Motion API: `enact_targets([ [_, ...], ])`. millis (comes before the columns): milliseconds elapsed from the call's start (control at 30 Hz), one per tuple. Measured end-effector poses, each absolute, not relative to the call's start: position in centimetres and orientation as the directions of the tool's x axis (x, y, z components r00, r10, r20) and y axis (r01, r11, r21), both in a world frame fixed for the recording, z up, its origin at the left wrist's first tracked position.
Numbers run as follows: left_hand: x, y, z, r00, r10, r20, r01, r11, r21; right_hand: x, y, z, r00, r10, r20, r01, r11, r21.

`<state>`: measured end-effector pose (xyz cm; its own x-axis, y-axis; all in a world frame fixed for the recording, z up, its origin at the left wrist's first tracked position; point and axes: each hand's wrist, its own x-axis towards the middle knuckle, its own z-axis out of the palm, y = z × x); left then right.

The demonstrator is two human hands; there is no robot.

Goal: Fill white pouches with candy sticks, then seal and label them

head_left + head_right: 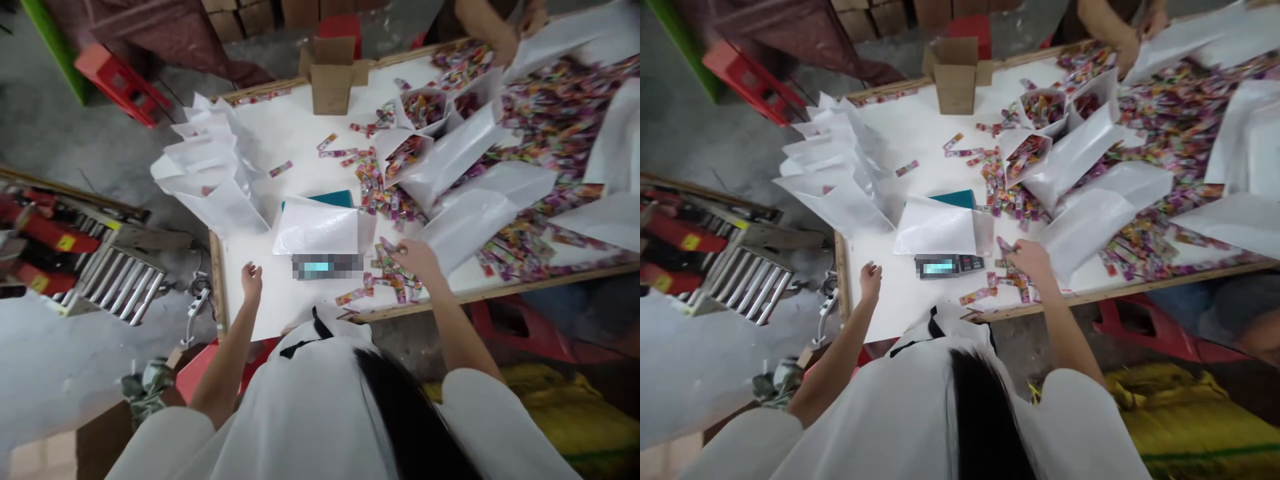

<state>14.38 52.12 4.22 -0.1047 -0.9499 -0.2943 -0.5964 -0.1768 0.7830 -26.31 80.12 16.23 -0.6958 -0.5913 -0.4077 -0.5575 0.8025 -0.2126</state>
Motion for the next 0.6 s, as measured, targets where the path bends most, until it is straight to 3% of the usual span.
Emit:
enact_targets([
  [167, 14.4, 53.1, 3.8, -0.039, -0.935, -0.351, -0.570, -0.268, 0.777, -27.8, 89.5, 13.6, -0.786, -0.484, -0.385, -0.470, 0.872, -0.135],
  [333, 13.0, 53.1, 3.8, -0.077, -0.931, -0.356, -0.553, -0.257, 0.792, -26.3, 91.7, 11.6, -0.801, -0.403, -0.443, -0.393, 0.912, -0.119],
  [533, 12.8, 52.7, 3.9, -0.078, -0.935, -0.346, -0.556, -0.247, 0.793, -26.2, 91.4, 10.9, -0.777, -0.416, -0.473, -0.409, 0.904, -0.124],
  [600, 13.0, 52.8, 4.0, -0.070, -0.935, -0.347, -0.559, -0.252, 0.790, -26.3, 90.8, 10.9, -0.775, -0.457, -0.436, -0.424, 0.888, -0.176],
])
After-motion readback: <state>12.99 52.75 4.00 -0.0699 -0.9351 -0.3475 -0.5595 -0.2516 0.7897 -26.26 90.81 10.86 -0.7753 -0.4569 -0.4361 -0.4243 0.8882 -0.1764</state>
